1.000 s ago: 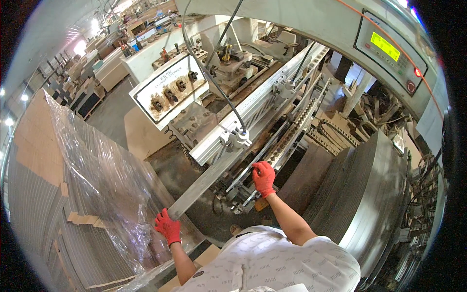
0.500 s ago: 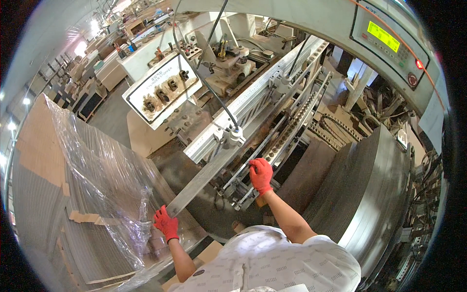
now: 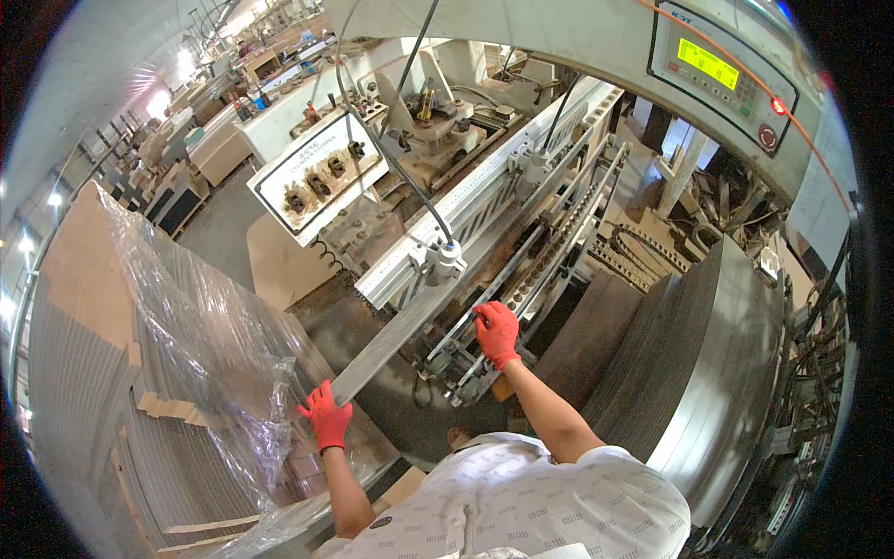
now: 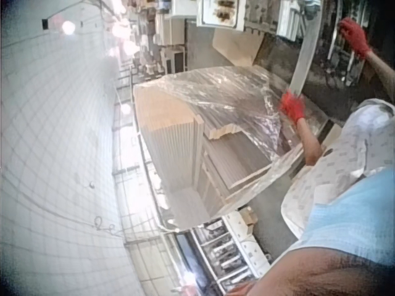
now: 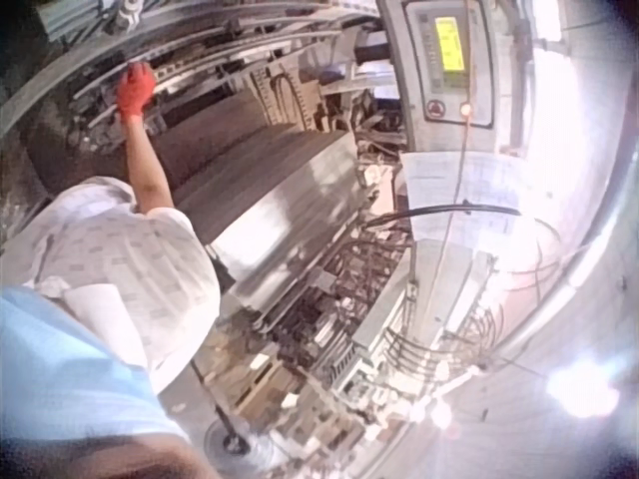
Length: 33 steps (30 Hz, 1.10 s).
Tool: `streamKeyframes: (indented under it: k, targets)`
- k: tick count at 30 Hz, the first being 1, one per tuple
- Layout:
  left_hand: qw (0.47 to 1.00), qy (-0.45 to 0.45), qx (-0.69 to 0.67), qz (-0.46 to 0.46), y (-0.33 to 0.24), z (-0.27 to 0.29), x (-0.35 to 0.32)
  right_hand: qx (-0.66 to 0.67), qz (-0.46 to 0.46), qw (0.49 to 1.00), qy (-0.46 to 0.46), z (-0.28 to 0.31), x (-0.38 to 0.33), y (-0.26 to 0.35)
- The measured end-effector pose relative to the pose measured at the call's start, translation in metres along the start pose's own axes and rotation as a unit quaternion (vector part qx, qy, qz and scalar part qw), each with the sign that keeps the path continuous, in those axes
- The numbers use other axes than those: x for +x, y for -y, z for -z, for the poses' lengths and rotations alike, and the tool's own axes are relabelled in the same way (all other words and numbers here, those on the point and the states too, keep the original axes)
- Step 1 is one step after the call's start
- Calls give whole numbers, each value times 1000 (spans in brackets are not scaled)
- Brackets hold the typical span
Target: The person takes long boards from a stack and feeds them into a large industrial machine one by one.
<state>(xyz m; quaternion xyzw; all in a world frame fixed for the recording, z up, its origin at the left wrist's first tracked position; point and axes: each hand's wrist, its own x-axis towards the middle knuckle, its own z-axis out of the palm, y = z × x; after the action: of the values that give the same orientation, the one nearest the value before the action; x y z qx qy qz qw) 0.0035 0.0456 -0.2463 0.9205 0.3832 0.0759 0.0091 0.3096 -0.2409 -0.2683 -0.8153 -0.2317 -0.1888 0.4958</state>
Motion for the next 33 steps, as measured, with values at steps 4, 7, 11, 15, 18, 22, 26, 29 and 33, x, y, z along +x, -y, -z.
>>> streamKeyframes:
  k: [4,7,11,15,18,22,26,29,33]
  targets:
    - [998,0,-50,-42,-1,-11,9,-31,2,998,54,-3,-2,-4]
    - [996,-22,-70,-48,3,-21,12,279,-193,937,84,-16,-6,-8]
    - [987,-24,-141,-72,16,-29,4,405,-331,837,159,-32,-29,2]
    - [987,25,-150,-56,18,-17,-34,505,-440,715,200,-28,-62,34]
    - [986,33,-142,-87,-1,6,-70,520,-497,656,230,-8,-79,55]
    - [944,110,-246,-188,-47,43,-73,393,-397,829,39,35,-80,48]
    - [889,315,-253,-213,-109,77,-56,418,-473,759,-161,92,-50,-17]
    - [816,365,-367,-255,-188,75,-62,393,-503,718,-278,109,-44,-47]
    - [823,344,-289,-347,-290,47,-89,142,-547,765,-310,119,-71,-54]
